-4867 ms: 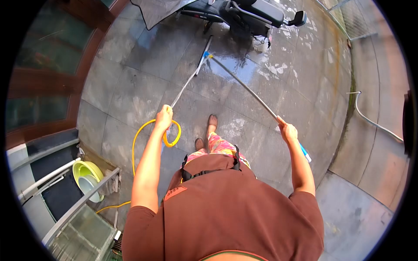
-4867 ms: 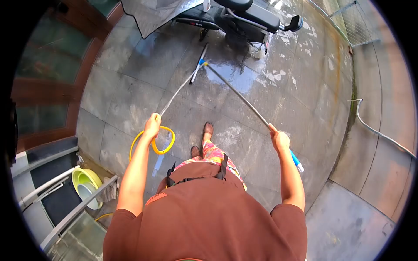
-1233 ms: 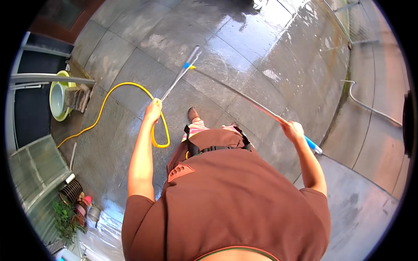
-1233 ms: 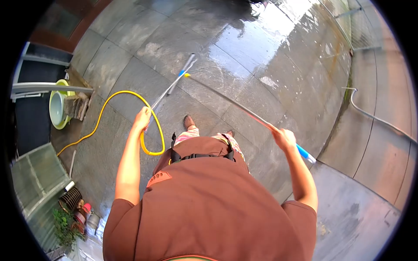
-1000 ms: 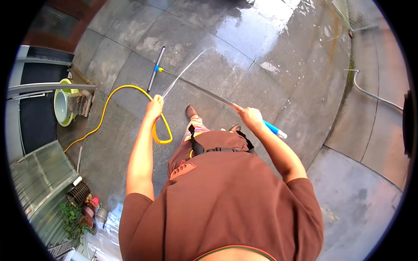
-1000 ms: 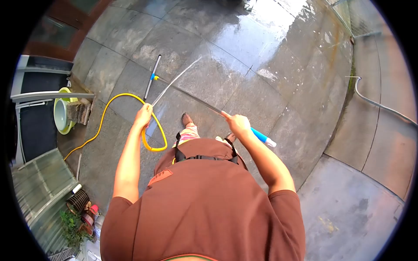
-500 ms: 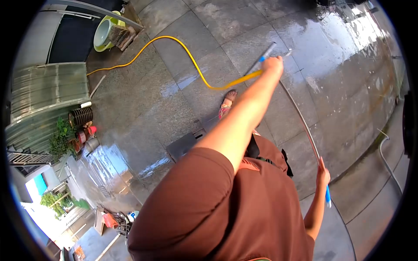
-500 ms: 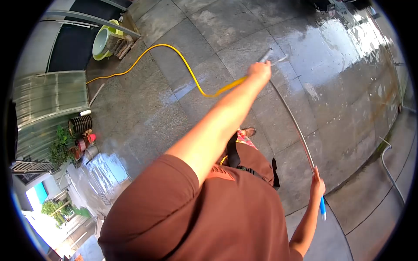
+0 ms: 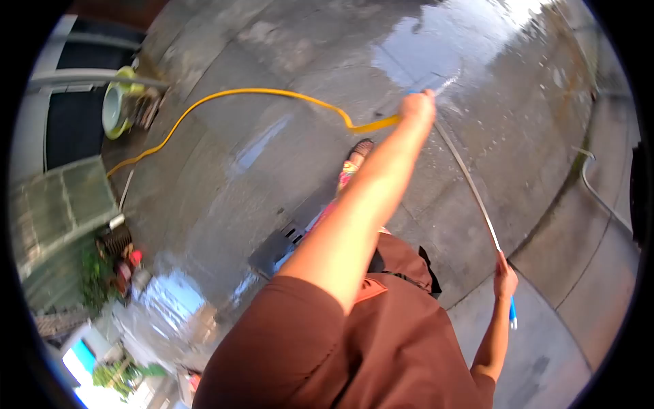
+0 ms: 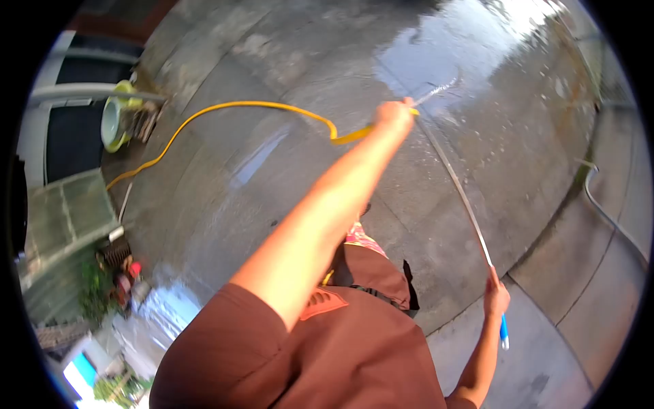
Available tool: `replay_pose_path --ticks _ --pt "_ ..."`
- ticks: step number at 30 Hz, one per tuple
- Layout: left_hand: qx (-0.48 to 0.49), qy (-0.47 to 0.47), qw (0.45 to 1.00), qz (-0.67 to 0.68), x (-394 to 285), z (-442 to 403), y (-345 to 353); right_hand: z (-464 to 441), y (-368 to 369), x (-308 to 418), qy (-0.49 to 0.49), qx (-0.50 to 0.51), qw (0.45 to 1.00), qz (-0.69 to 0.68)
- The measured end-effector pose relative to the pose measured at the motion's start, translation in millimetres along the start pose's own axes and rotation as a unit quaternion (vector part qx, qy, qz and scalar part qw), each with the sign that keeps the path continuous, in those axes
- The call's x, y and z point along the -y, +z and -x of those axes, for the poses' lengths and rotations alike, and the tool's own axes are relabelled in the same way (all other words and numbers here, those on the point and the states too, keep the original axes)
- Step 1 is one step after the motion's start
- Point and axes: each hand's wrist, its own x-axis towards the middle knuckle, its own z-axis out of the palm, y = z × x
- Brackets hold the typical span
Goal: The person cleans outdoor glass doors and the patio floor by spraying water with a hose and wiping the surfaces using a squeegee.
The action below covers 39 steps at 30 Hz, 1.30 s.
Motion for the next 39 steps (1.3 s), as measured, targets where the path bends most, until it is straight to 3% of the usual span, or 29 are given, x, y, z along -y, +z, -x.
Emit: replay_pose_path --ticks 2,3,10,14,16,18,19,20,21,27,31,36,39 --pt "0.044 0.083 0.985 -0.144 3.9 1.4 -20.2 -21.9 -17.6 54.3 -0.013 0.018 1.0 0.002" --pt "0.052 0.058 0.979 -0.187 1.1 0.4 -33.9 -34.8 -15.9 78.7 -0.037 -0.003 0.999 -0.026" --pt "0.074 0.059 0.977 -0.193 -33.4 -54.4 -51.4 -180.1 -20.7 256.3 -0.122 -0.017 0.989 -0.086" --pt "0.069 0.039 0.981 -0.177 -37.5 -87.0 -62.0 -267.0 -42.3 285.4 -0.137 -0.04 0.987 -0.067" --pt "0.077 -0.039 0.99 -0.111 -27.0 -114.0 -59.3 -290.9 -44.3 276.9 -0.137 -0.051 0.987 -0.068" --pt "0.067 -0.032 0.993 -0.092 -22.1 -127.2 -57.7 -296.9 -45.2 250.0 -0.113 -0.028 0.991 -0.07" --pt "0.064 0.014 0.991 -0.12 -26.8 -128.3 -61.2 -300.6 -46.5 230.0 -0.096 -0.018 0.993 -0.07" --pt "0.07 -0.029 0.994 -0.073 -21.7 -141.4 -54.5 -295.4 -39.4 209.0 -0.082 -0.033 0.993 -0.078" --pt "0.075 0.057 0.987 -0.128 -31.5 -134.3 -76.0 -290.2 -39.7 193.8 -0.057 -0.025 0.994 -0.085" --pt "0.127 0.048 0.983 -0.126 -46.1 -169.7 -51.1 -216.6 -15.2 71.8 0.11 0.037 0.989 -0.089" --pt "0.14 0.11 0.973 -0.145 -87.0 -169.1 -29.4 -158.4 -4.0 16.4 0.234 0.092 0.963 -0.099" --pt "0.14 0.25 0.942 -0.177 -147.6 -160.2 7.8 -94.5 5.8 -4.4 0.291 0.1 0.942 -0.137" --pt "0.143 0.282 0.93 -0.188 -172.7 -159.9 28.0 -23.3 20.6 10.3 0.355 0.104 0.898 -0.239"
